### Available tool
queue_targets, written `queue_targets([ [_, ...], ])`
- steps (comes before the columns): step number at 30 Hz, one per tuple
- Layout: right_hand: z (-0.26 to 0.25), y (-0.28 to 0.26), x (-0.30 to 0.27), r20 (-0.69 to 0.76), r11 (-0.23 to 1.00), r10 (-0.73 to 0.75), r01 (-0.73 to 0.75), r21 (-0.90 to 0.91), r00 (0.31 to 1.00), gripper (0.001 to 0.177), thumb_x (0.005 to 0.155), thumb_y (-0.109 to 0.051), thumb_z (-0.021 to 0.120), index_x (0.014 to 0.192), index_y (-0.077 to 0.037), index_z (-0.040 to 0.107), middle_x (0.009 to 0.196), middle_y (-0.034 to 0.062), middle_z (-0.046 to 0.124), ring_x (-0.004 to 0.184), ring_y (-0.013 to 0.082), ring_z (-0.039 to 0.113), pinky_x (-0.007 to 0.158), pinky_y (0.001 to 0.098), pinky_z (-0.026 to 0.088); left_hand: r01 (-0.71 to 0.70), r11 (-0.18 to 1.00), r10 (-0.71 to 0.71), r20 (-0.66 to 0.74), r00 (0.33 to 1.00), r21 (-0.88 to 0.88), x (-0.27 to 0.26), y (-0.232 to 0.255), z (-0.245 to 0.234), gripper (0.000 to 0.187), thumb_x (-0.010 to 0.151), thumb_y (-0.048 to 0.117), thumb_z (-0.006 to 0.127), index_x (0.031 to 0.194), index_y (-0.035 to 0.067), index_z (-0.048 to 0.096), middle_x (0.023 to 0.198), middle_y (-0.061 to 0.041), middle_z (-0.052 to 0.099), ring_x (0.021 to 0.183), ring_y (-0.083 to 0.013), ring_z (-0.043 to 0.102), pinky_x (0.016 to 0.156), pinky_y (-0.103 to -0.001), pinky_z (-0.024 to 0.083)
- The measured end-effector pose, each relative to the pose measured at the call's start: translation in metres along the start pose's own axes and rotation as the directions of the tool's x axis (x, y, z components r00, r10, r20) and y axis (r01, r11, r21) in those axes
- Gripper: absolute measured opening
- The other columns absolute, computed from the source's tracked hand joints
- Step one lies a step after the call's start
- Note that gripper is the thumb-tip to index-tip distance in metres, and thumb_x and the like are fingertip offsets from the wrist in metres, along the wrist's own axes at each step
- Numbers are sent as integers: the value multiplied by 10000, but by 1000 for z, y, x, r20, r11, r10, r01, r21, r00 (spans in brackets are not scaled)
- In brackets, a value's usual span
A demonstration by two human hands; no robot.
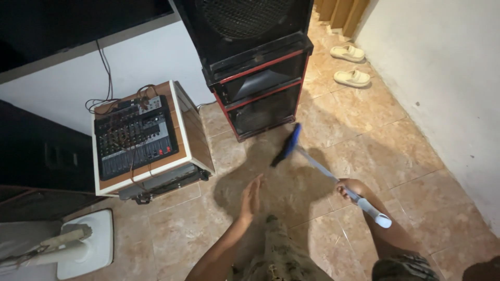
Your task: Sweep the tiled floor using a brush/squeegee tool.
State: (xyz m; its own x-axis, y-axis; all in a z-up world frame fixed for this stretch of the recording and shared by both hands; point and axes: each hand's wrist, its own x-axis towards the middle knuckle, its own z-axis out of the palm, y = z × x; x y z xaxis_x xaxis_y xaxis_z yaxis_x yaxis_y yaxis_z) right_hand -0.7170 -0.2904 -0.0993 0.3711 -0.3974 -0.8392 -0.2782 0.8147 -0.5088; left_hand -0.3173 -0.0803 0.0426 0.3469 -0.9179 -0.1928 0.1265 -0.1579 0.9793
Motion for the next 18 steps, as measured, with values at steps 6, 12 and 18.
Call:
queue_targets([
  [6,21,16,-30,-252,998,-61,51,-43,966,355,877,-93,637,1218,-46,548,679,120,605,471,199,532,390,360,406,-39,998,42,51,998,-49,6,-5,8,577,1074,433,429,1427,3,580,1360,-138,666,1282,-211,607,1110,-337,438],
  [12,107,35,-111,-242,956,-173,104,-273,955,588,847,-101,695,1408,-80,520,690,91,626,498,180,547,429,354,455,-96,995,101,150,983,-41,13,-2,29,522,1082,385,443,1383,-10,605,1295,-113,679,1193,-196,622,1058,-335,466],
  [18,175,45,-146,8,952,-25,26,-305,1000,518,870,-149,688,1381,-106,615,705,38,616,506,126,527,441,302,441,-47,994,31,171,985,94,23,-28,49,467,1082,342,460,1315,-5,669,1176,-113,730,1099,-201,642,999,-338,489],
])
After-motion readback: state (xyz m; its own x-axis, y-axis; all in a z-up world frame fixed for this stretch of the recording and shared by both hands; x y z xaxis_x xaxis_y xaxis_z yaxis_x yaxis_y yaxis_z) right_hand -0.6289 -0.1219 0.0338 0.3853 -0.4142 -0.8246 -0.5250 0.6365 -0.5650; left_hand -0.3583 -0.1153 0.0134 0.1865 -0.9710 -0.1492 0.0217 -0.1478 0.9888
